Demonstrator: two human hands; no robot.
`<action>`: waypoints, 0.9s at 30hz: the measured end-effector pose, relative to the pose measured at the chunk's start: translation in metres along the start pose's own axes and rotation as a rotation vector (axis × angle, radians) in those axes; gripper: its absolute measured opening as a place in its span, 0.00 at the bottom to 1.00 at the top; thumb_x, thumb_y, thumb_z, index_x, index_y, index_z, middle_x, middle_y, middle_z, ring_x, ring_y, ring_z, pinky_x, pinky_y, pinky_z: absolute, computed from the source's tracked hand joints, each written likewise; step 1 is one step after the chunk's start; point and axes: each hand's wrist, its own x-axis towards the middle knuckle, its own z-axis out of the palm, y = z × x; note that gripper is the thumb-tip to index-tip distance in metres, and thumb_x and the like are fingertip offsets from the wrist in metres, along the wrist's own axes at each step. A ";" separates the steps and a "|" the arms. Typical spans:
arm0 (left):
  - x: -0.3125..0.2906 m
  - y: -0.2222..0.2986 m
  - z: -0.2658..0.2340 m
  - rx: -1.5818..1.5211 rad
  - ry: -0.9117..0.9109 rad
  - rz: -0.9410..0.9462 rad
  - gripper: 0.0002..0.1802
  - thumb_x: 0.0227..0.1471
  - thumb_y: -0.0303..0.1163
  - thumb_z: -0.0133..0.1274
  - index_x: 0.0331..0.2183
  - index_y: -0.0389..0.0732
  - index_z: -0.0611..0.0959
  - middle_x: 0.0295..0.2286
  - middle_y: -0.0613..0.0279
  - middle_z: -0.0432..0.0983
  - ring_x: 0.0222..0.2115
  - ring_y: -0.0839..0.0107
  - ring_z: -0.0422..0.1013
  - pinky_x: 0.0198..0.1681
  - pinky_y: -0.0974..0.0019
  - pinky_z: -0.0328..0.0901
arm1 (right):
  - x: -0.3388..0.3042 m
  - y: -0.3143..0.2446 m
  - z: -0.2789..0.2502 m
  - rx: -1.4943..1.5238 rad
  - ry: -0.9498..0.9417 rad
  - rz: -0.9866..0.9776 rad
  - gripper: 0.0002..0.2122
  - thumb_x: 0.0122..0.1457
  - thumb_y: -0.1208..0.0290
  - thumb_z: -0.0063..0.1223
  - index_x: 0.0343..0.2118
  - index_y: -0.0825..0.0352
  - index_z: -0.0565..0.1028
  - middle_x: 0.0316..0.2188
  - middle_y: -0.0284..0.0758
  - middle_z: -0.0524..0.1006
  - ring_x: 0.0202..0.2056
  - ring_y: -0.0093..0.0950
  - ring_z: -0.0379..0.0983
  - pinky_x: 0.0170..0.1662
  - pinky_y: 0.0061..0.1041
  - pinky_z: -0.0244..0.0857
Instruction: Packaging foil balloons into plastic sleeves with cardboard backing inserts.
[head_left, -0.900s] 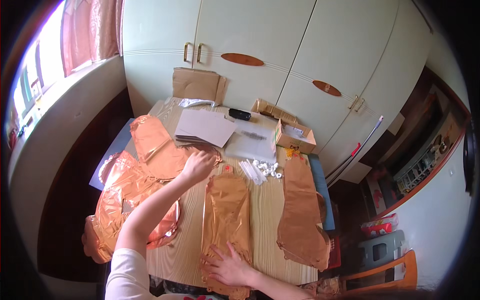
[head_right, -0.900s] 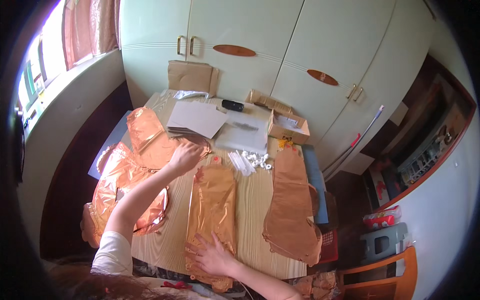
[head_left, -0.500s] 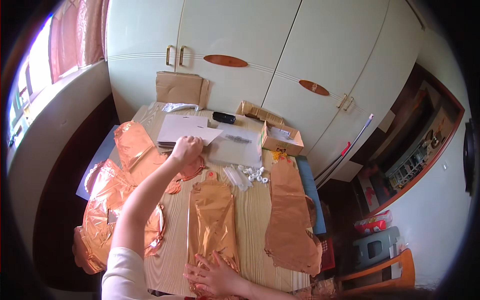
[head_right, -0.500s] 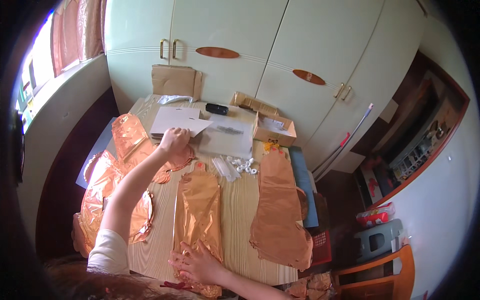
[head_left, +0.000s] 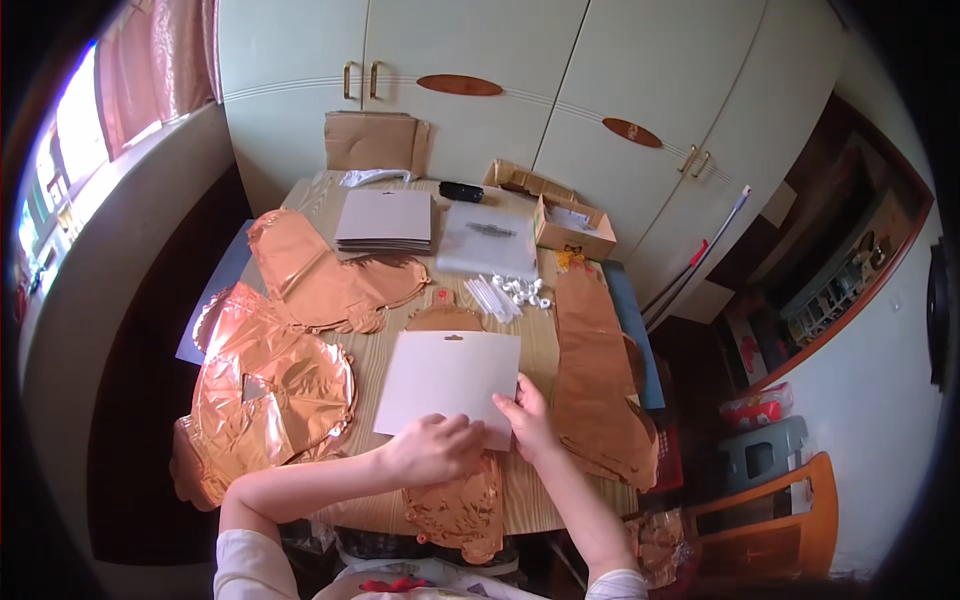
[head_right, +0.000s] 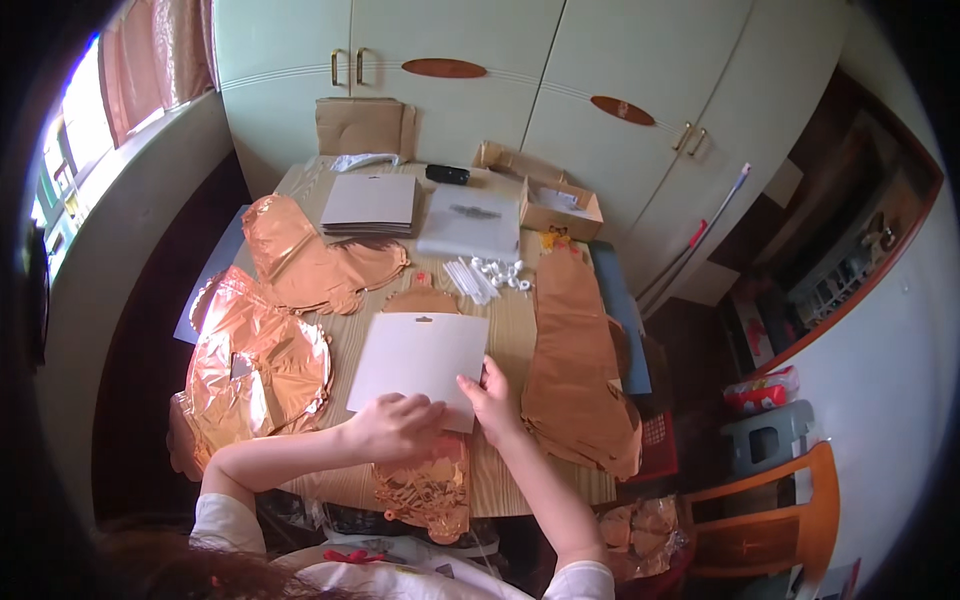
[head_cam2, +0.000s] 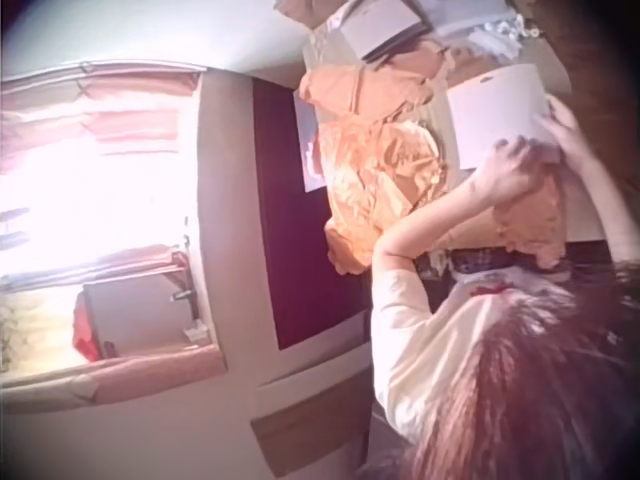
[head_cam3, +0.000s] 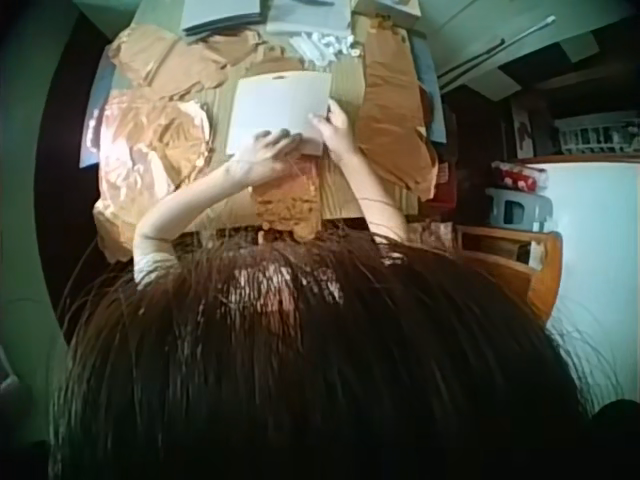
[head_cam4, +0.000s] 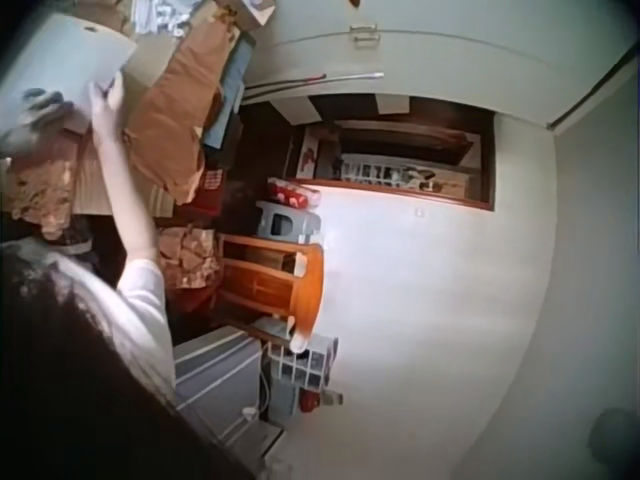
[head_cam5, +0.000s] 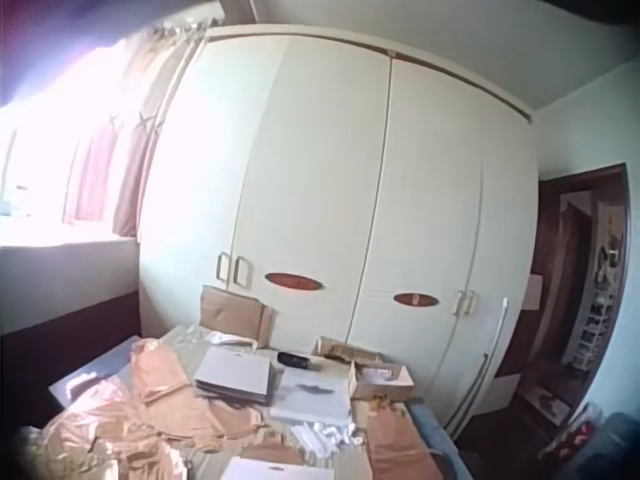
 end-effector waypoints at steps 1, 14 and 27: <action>-0.002 -0.004 0.000 -0.064 0.055 -0.039 0.26 0.46 0.43 0.55 0.46 0.38 0.80 0.42 0.61 0.76 0.42 0.70 0.72 0.40 0.66 0.69 | 0.001 0.003 -0.007 -0.048 0.009 0.010 0.20 0.61 0.77 0.52 0.56 0.69 0.64 0.43 0.34 0.76 0.44 0.22 0.72 0.47 0.24 0.67; -0.094 -0.050 0.038 -0.491 -0.162 -0.299 0.22 0.52 0.38 0.56 0.50 0.52 0.80 0.55 0.57 0.69 0.60 0.57 0.60 0.62 0.41 0.49 | -0.020 0.026 -0.027 -1.288 0.013 -0.467 0.34 0.55 0.67 0.61 0.63 0.64 0.58 0.58 0.43 0.65 0.54 0.38 0.67 0.57 0.37 0.62; -0.093 -0.043 0.030 -0.502 -0.249 -0.278 0.22 0.57 0.42 0.50 0.53 0.50 0.78 0.58 0.65 0.66 0.63 0.61 0.56 0.65 0.41 0.43 | -0.158 0.002 0.000 -1.744 -0.691 -0.473 0.32 0.55 0.66 0.54 0.65 0.52 0.59 0.66 0.33 0.57 0.67 0.33 0.50 0.66 0.48 0.47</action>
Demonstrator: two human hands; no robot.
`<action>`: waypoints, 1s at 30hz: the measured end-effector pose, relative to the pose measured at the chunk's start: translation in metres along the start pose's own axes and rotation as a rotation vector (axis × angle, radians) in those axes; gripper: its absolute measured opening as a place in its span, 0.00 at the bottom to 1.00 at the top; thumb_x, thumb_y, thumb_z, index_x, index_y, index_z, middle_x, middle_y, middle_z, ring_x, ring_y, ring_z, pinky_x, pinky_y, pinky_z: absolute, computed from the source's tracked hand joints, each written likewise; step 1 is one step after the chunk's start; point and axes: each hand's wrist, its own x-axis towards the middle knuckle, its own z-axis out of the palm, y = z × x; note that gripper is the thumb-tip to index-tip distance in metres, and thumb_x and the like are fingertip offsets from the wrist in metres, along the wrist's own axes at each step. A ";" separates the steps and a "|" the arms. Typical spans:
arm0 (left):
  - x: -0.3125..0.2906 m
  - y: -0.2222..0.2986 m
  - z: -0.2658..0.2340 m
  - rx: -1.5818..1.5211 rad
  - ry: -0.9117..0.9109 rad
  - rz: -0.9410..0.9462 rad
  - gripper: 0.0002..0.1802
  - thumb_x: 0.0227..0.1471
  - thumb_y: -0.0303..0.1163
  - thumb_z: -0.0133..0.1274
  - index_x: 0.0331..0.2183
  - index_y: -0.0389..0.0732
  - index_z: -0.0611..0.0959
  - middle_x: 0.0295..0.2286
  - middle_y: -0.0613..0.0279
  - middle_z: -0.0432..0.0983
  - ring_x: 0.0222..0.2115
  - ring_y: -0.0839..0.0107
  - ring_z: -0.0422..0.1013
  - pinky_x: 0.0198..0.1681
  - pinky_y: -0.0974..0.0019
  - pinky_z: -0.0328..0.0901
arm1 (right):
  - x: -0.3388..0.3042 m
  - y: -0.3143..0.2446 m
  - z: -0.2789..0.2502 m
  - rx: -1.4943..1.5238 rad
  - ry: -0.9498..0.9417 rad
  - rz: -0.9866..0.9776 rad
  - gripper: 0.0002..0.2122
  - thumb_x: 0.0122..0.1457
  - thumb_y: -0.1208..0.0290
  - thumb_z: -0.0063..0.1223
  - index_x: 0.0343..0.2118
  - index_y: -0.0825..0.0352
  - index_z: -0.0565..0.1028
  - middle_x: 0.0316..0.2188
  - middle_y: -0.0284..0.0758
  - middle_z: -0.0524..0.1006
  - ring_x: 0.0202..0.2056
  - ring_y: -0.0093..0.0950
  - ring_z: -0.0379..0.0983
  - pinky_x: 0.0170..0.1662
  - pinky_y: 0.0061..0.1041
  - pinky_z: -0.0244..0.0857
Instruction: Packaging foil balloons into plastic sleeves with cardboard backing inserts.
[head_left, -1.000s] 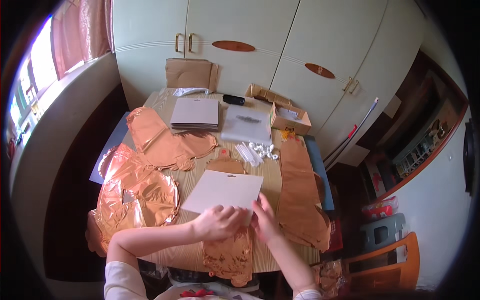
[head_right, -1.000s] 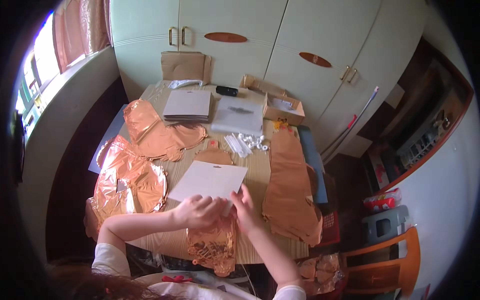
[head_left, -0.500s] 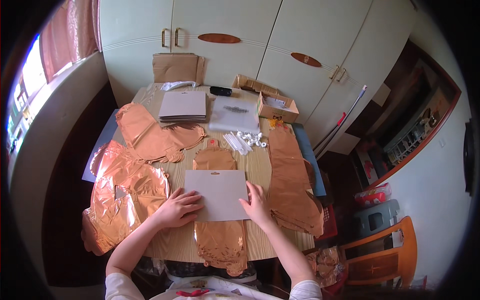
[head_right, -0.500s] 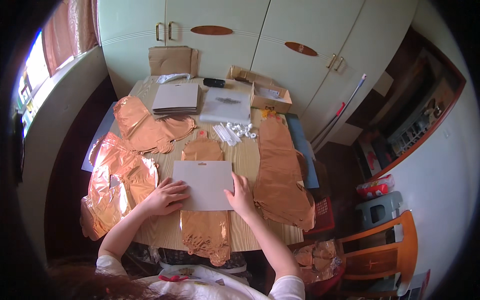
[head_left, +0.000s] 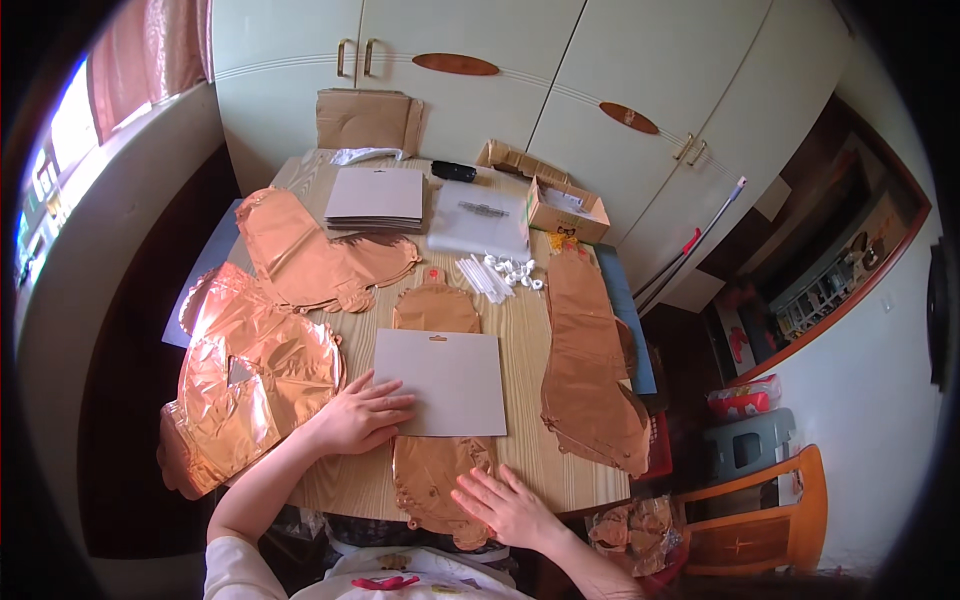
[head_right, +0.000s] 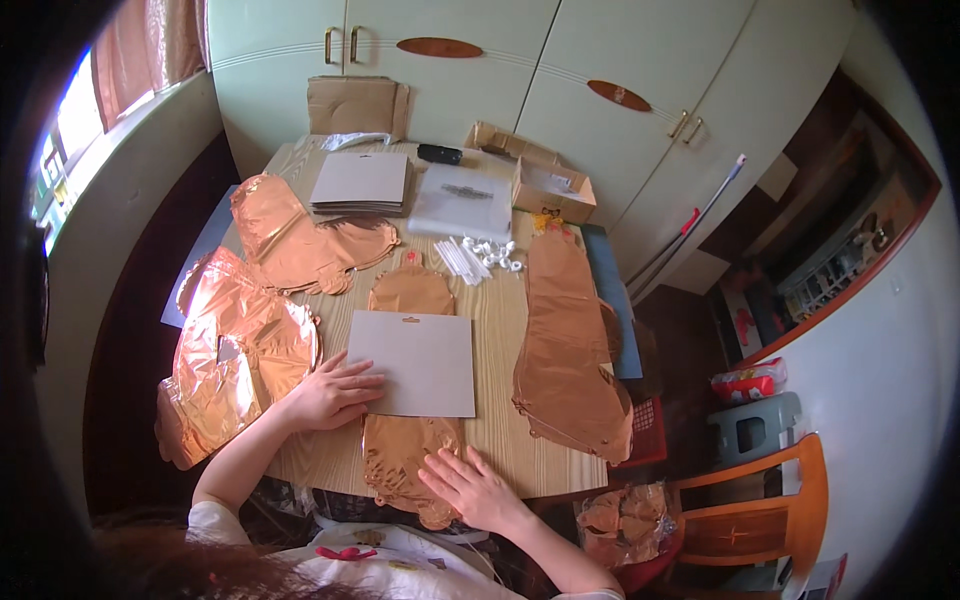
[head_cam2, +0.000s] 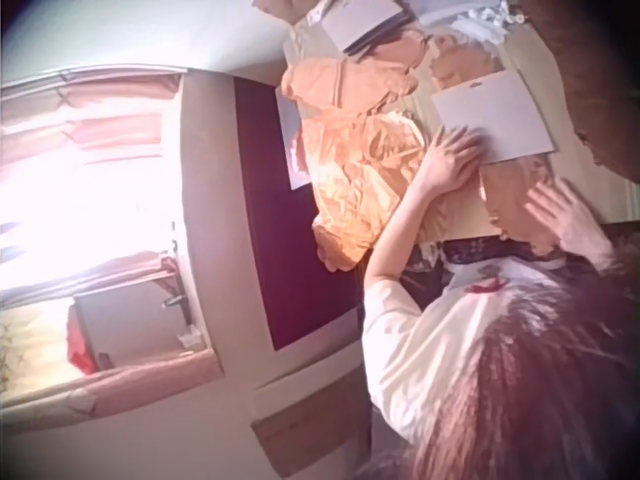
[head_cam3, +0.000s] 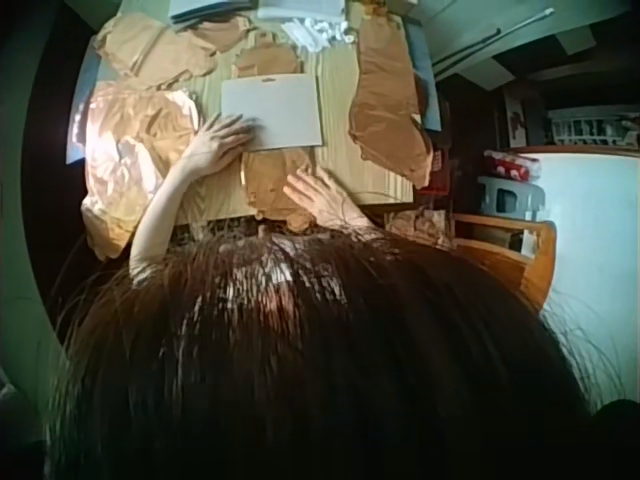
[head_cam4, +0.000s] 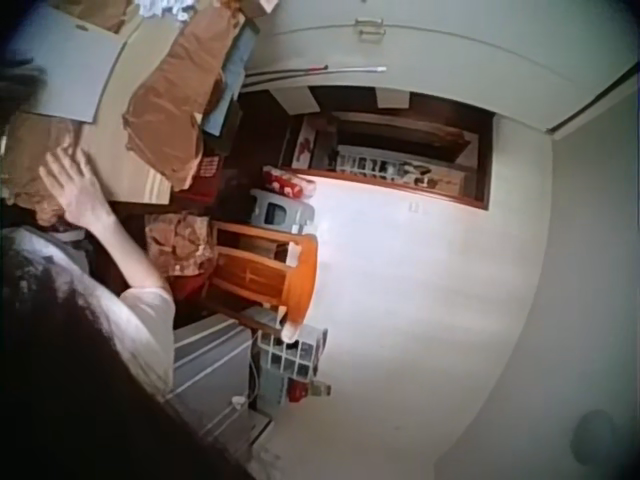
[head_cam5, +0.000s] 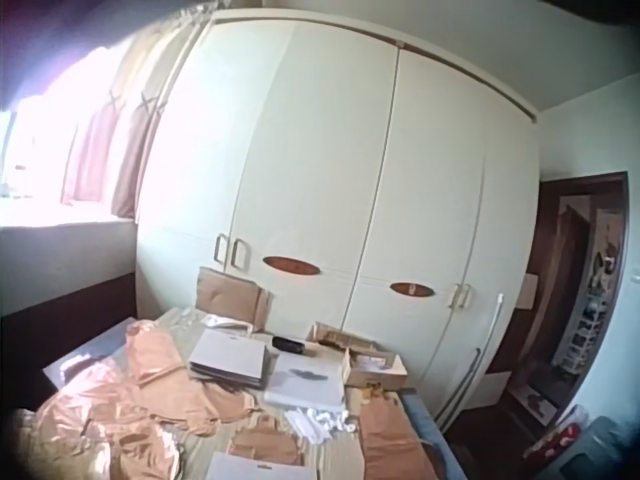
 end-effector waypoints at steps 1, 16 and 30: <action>-0.001 0.003 -0.002 -0.005 -0.024 -0.003 0.23 0.58 0.45 0.48 0.53 0.49 0.77 0.58 0.65 0.65 0.63 0.61 0.55 0.66 0.41 0.43 | 0.000 -0.001 0.003 0.002 0.041 -0.004 0.31 0.56 0.66 0.53 0.64 0.51 0.61 0.65 0.32 0.58 0.67 0.33 0.51 0.66 0.48 0.48; -0.058 0.072 -0.001 0.129 -0.214 0.056 0.55 0.44 0.74 0.47 0.60 0.40 0.67 0.62 0.61 0.58 0.65 0.60 0.50 0.66 0.38 0.39 | -0.033 -0.058 0.006 0.114 0.210 -0.036 0.22 0.62 0.66 0.43 0.60 0.46 0.67 0.59 0.31 0.68 0.60 0.32 0.63 0.62 0.52 0.52; -0.069 0.095 0.007 0.203 -0.270 -0.036 0.51 0.41 0.54 0.62 0.64 0.54 0.61 0.64 0.66 0.54 0.66 0.60 0.48 0.65 0.36 0.40 | -0.036 -0.018 0.012 0.034 0.117 0.029 0.45 0.46 0.56 0.65 0.67 0.54 0.52 0.67 0.31 0.54 0.67 0.32 0.49 0.69 0.46 0.38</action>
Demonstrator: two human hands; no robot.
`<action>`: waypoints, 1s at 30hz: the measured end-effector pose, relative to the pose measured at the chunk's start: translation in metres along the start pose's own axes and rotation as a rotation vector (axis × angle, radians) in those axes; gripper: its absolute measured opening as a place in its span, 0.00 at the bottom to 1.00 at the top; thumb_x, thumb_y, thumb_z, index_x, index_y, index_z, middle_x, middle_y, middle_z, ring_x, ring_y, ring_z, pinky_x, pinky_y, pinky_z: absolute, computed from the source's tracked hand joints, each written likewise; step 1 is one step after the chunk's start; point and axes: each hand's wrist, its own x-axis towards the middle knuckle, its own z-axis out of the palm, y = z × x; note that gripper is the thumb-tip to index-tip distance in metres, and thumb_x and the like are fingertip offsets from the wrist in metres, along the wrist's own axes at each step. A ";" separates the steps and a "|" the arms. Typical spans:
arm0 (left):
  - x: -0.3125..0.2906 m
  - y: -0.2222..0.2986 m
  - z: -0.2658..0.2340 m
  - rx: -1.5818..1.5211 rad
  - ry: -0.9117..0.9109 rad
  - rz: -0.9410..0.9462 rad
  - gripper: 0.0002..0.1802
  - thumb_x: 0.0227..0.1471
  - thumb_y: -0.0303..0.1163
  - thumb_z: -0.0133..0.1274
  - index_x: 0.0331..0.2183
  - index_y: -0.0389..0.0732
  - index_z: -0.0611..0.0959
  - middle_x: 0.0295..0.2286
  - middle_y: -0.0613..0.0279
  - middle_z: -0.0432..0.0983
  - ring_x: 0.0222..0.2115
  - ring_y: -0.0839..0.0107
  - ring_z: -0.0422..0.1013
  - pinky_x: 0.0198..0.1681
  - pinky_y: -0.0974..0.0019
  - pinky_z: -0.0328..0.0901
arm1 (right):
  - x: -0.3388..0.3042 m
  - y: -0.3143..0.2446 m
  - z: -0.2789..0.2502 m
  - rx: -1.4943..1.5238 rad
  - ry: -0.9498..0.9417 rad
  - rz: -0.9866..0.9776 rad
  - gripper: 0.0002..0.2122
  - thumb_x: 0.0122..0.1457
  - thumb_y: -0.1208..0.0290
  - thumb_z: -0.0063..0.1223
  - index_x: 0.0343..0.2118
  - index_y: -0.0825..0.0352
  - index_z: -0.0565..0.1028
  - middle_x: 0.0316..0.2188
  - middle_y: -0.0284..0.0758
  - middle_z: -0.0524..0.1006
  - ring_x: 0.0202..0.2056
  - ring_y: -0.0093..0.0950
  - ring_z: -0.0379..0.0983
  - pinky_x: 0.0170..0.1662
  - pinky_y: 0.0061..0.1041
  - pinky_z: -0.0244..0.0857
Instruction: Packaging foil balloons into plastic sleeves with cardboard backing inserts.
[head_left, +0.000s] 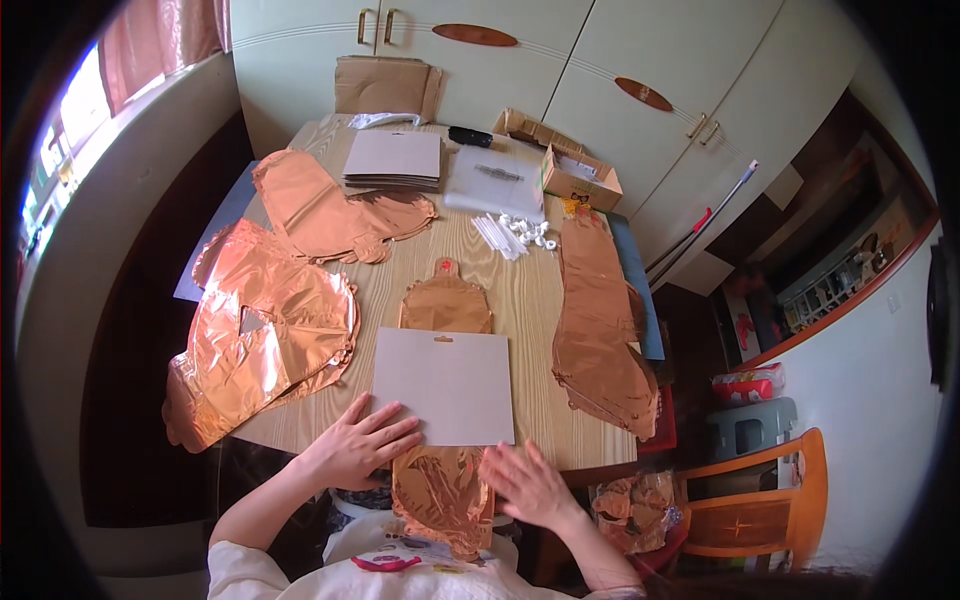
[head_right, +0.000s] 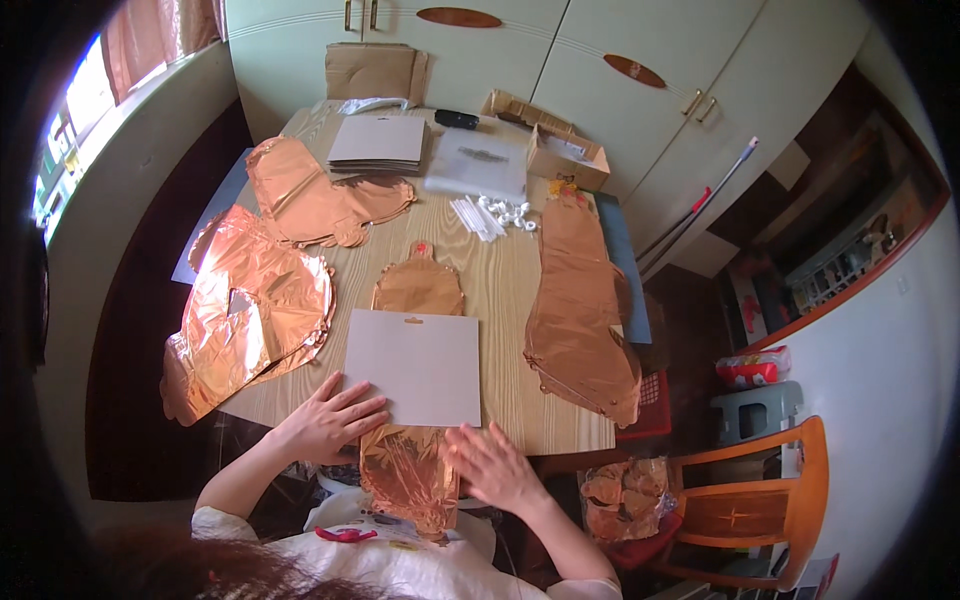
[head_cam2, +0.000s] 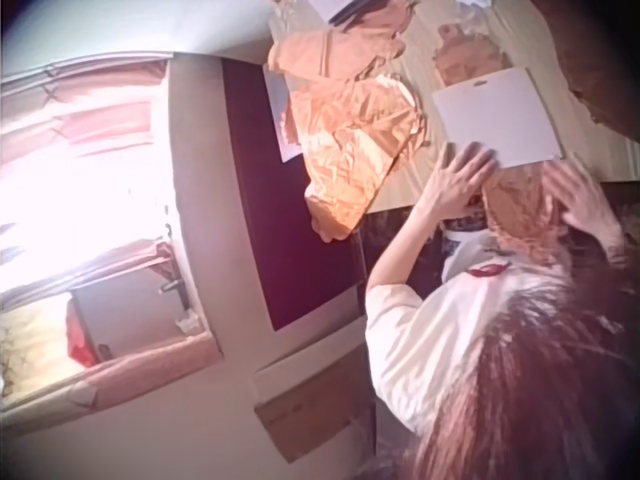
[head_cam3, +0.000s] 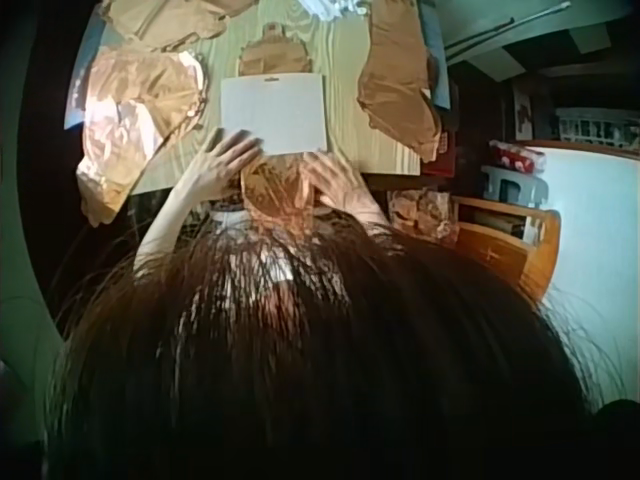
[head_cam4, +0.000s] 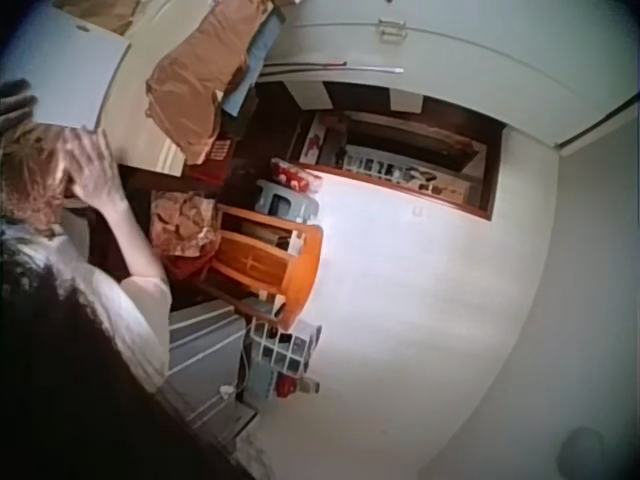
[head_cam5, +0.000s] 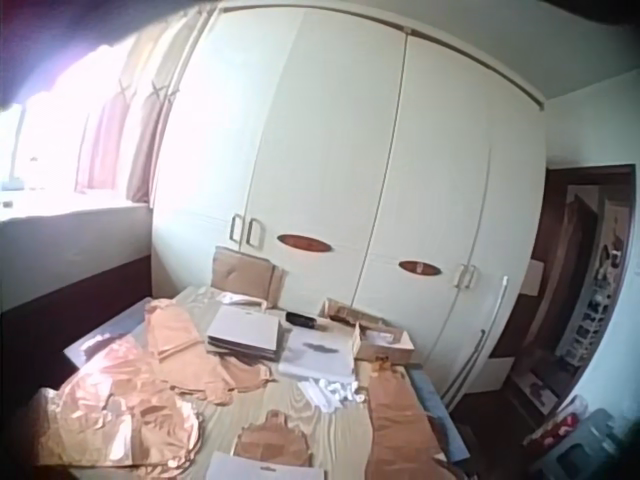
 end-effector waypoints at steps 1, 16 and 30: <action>0.000 0.000 0.001 -0.005 0.004 -0.004 0.50 0.41 0.53 0.62 0.63 0.54 0.61 0.64 0.66 0.54 0.65 0.60 0.48 0.65 0.35 0.41 | 0.006 0.008 -0.004 0.041 -0.042 0.054 0.50 0.42 0.55 0.69 0.67 0.57 0.50 0.67 0.32 0.54 0.67 0.33 0.48 0.69 0.45 0.38; 0.000 0.000 0.002 -0.029 0.040 -0.025 0.46 0.44 0.55 0.59 0.62 0.54 0.64 0.63 0.64 0.56 0.65 0.56 0.48 0.65 0.36 0.42 | 0.033 0.026 -0.008 0.041 -0.073 0.104 0.45 0.40 0.59 0.69 0.64 0.60 0.59 0.66 0.32 0.57 0.67 0.31 0.50 0.69 0.44 0.41; 0.001 0.003 0.014 -0.037 0.216 -0.036 0.40 0.40 0.48 0.63 0.57 0.52 0.72 0.59 0.64 0.64 0.60 0.61 0.60 0.62 0.39 0.50 | 0.036 0.023 -0.003 0.073 0.045 0.128 0.35 0.48 0.59 0.63 0.60 0.61 0.66 0.63 0.33 0.64 0.64 0.32 0.57 0.66 0.47 0.47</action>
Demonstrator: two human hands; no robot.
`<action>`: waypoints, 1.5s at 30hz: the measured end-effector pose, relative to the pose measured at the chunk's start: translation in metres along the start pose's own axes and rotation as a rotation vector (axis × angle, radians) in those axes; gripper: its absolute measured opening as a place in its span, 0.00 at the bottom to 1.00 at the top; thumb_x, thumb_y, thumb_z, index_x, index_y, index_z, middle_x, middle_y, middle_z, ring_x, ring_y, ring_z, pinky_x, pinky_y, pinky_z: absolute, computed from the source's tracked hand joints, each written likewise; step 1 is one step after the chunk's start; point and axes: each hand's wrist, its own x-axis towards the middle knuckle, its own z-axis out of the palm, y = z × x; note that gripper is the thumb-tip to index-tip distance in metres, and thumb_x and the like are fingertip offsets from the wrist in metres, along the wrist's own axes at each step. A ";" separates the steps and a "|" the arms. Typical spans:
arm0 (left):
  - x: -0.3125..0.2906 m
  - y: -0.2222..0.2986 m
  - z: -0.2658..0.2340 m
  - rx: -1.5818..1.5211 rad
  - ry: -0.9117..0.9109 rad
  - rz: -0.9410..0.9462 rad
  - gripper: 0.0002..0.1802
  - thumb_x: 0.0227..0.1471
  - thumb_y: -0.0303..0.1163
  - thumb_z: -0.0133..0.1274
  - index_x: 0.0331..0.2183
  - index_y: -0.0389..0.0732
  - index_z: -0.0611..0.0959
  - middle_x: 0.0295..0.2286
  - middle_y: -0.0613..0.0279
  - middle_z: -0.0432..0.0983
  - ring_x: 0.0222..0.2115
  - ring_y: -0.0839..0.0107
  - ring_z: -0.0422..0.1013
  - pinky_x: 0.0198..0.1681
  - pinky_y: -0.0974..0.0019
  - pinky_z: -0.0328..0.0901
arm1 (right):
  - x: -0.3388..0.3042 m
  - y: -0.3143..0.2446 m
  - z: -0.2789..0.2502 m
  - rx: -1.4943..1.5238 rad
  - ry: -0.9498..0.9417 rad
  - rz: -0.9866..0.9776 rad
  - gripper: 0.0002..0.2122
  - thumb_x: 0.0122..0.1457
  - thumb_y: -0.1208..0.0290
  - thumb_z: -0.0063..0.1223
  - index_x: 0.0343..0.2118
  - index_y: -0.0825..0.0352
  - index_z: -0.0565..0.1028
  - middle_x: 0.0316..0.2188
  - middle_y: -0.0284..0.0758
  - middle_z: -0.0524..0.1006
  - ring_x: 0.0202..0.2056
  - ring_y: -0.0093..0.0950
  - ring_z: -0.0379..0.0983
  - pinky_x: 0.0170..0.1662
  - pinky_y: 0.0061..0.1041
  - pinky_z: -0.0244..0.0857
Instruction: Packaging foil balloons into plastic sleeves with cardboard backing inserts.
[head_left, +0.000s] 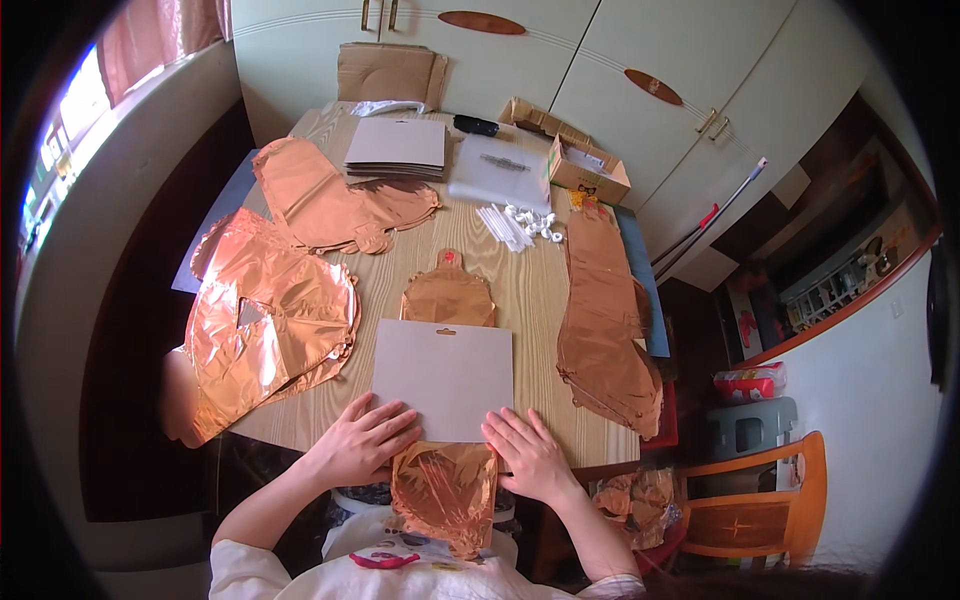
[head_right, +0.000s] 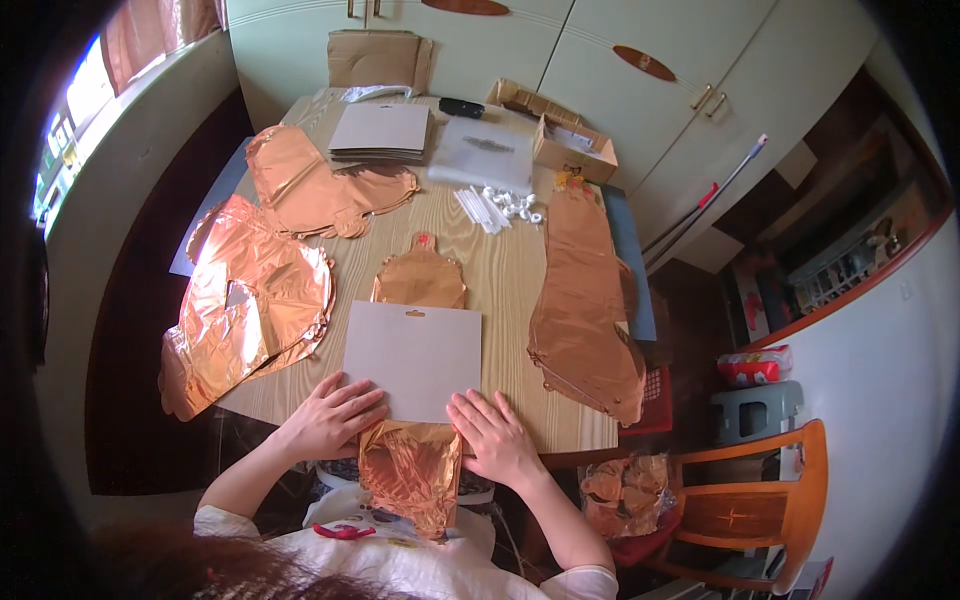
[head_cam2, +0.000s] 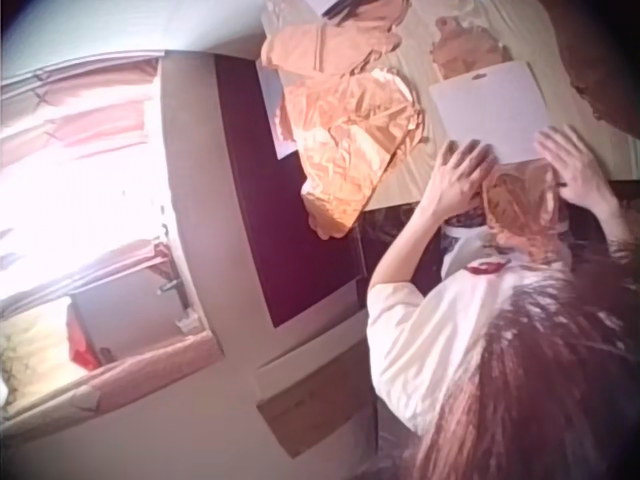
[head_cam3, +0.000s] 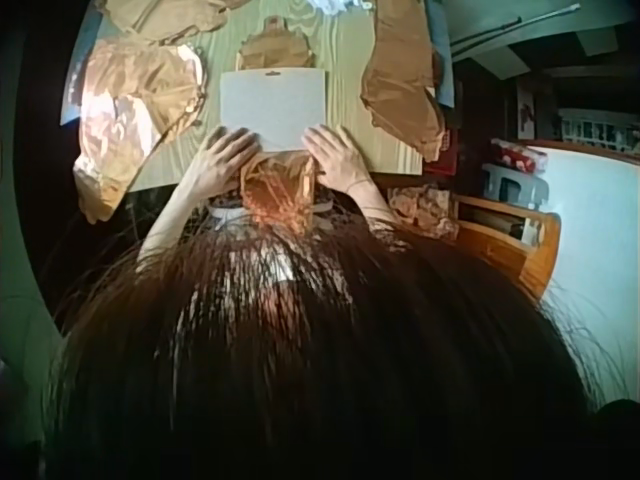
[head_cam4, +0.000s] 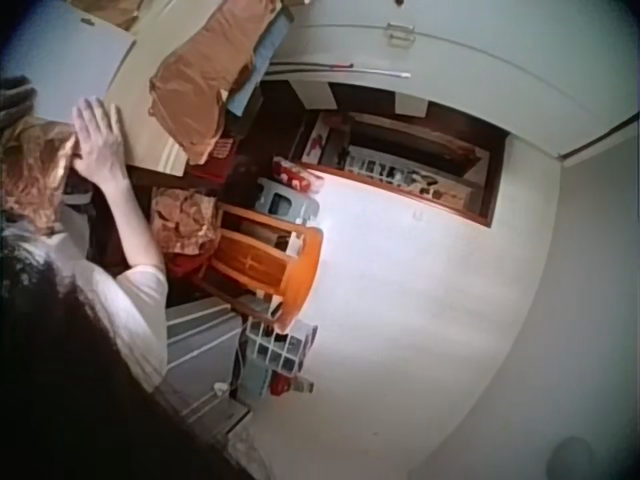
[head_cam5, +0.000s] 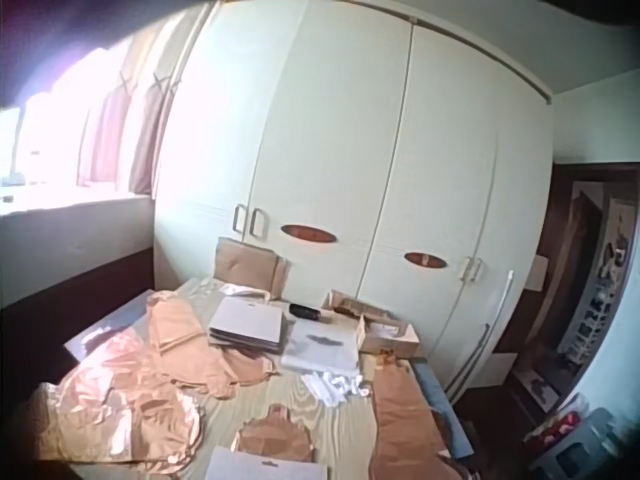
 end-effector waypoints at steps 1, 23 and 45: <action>0.000 0.001 0.001 0.002 0.026 -0.001 0.39 0.40 0.47 0.64 0.56 0.52 0.74 0.58 0.63 0.65 0.59 0.61 0.61 0.62 0.39 0.51 | 0.000 0.000 0.000 0.010 0.007 0.004 0.34 0.48 0.59 0.63 0.60 0.61 0.66 0.62 0.33 0.64 0.64 0.32 0.57 0.66 0.47 0.47; 0.025 0.003 0.013 -0.312 0.354 -0.310 0.09 0.46 0.35 0.60 0.28 0.41 0.79 0.36 0.64 0.75 0.39 0.63 0.69 0.46 0.58 0.59 | 0.030 0.006 0.015 0.331 0.320 0.218 0.13 0.56 0.63 0.60 0.31 0.68 0.71 0.33 0.39 0.71 0.39 0.41 0.68 0.43 0.38 0.64; 0.034 0.001 0.015 -0.259 0.363 -0.379 0.07 0.47 0.32 0.59 0.28 0.43 0.77 0.30 0.65 0.74 0.36 0.63 0.70 0.39 0.58 0.57 | 0.040 0.009 0.030 0.121 0.253 0.184 0.09 0.59 0.68 0.54 0.32 0.68 0.68 0.34 0.43 0.70 0.37 0.42 0.66 0.43 0.39 0.62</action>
